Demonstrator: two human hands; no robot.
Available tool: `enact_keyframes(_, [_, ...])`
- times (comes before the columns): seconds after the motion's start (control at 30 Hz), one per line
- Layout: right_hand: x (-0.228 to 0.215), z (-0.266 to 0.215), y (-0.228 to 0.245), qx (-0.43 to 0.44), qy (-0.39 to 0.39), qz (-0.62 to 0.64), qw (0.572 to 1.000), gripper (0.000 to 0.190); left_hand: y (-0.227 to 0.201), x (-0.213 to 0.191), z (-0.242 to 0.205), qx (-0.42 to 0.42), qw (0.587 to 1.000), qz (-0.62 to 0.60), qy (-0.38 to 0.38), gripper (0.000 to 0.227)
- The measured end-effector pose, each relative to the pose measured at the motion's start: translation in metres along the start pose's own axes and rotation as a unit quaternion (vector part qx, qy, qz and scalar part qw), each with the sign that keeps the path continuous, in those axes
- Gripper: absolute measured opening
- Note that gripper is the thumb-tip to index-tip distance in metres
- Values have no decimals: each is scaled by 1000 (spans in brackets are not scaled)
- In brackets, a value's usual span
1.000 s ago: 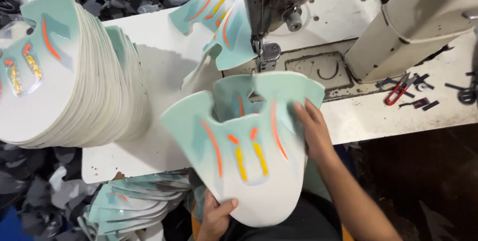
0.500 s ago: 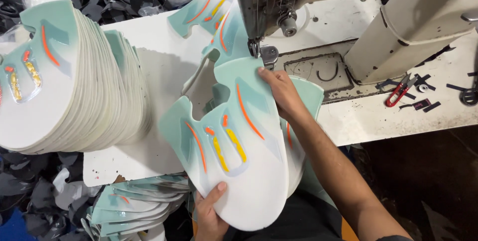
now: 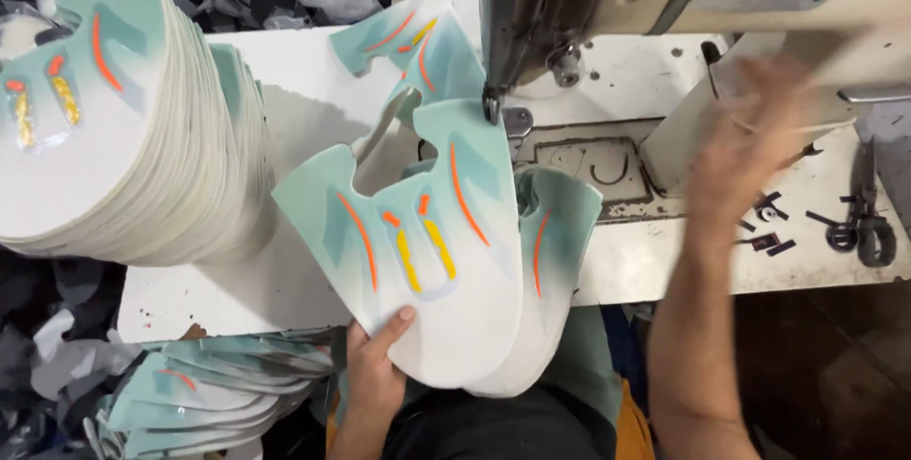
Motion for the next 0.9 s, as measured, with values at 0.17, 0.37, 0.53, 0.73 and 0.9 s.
enact_keyframes(0.17, [-73,-16,-143,-75,-83,-136,984,45,-2,7,11,24,1000,3,20,60])
enact_keyframes(0.37, [-67,-18,-104,-87,-21,-207,974,38,6,2,-2,18,999,22,46,57])
enact_keyframes(0.53, [-21,0,-48,-82,-86,-200,973,31,38,-11,12,41,996,67,33,57])
enact_keyframes(0.73, [141,-38,-48,-75,275,-96,954,28,69,-11,35,178,971,157,34,51])
enact_keyframes(0.9, [204,3,88,-61,415,-21,907,32,80,-14,49,244,961,124,-26,54])
Point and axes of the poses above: each hand's wrist, its own z-axis towards the middle knuckle, its own x-axis out of the palm, y = z × x, the point moved 5 cm from there along z, towards the middle knuckle, and after that the axes turned 15 degrees about -y, right-handed, at the moved point
